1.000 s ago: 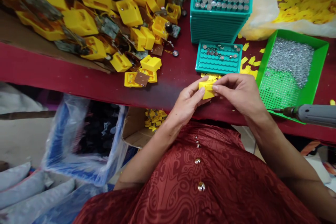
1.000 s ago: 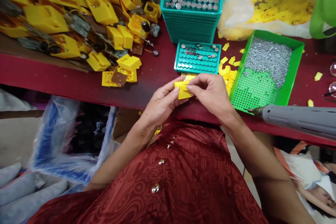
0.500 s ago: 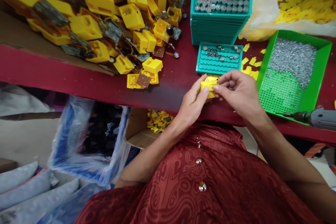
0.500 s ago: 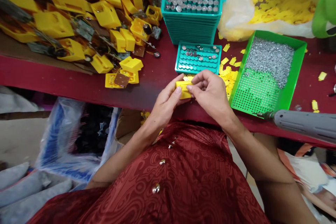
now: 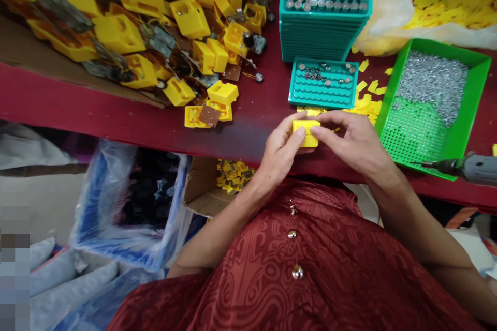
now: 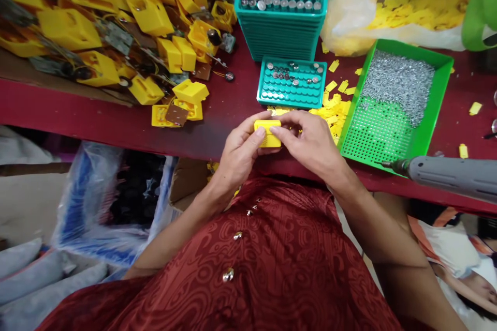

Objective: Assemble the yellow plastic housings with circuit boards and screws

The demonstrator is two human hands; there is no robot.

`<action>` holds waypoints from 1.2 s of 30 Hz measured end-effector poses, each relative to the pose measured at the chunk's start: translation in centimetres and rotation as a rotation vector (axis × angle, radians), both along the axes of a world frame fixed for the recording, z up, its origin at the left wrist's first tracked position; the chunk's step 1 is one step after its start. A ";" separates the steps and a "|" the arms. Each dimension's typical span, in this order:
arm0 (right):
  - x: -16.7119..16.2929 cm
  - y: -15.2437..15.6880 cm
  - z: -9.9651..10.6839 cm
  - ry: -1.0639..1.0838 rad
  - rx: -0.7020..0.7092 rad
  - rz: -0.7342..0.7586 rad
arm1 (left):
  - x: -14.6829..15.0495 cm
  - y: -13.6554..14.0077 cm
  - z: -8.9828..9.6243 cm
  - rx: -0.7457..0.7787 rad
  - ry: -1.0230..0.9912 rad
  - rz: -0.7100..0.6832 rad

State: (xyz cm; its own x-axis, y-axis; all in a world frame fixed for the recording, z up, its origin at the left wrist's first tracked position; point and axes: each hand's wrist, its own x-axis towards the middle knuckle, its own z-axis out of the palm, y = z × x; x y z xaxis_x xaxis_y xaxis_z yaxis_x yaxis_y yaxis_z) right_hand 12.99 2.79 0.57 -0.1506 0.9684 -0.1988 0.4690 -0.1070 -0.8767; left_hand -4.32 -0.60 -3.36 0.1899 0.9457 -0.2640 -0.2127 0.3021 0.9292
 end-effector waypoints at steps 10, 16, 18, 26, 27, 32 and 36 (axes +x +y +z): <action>0.2 -0.6 -0.2 0.131 -0.124 -0.030 | -0.5 -0.6 -0.8 0.196 0.161 -0.104; 0.5 -1.4 -1.6 0.111 -0.085 -0.094 | 0.2 -0.5 -0.9 0.135 0.132 -0.150; 0.5 -1.8 -1.9 0.122 -0.076 -0.104 | 0.4 -0.3 -0.8 0.110 0.086 -0.164; 6.4 -9.4 3.0 -0.182 -0.084 -0.004 | 0.8 1.2 0.4 -0.109 -0.041 -0.058; 7.6 -10.5 3.7 -0.221 -0.083 -0.045 | 0.9 1.3 0.5 -0.127 -0.048 -0.067; 10.3 -11.5 4.9 -0.268 0.495 -0.681 | 2.2 1.1 0.7 -0.168 -0.068 -0.139; 9.1 -7.8 4.1 0.138 0.658 -0.487 | 3.3 0.8 0.6 -0.167 -0.061 -0.209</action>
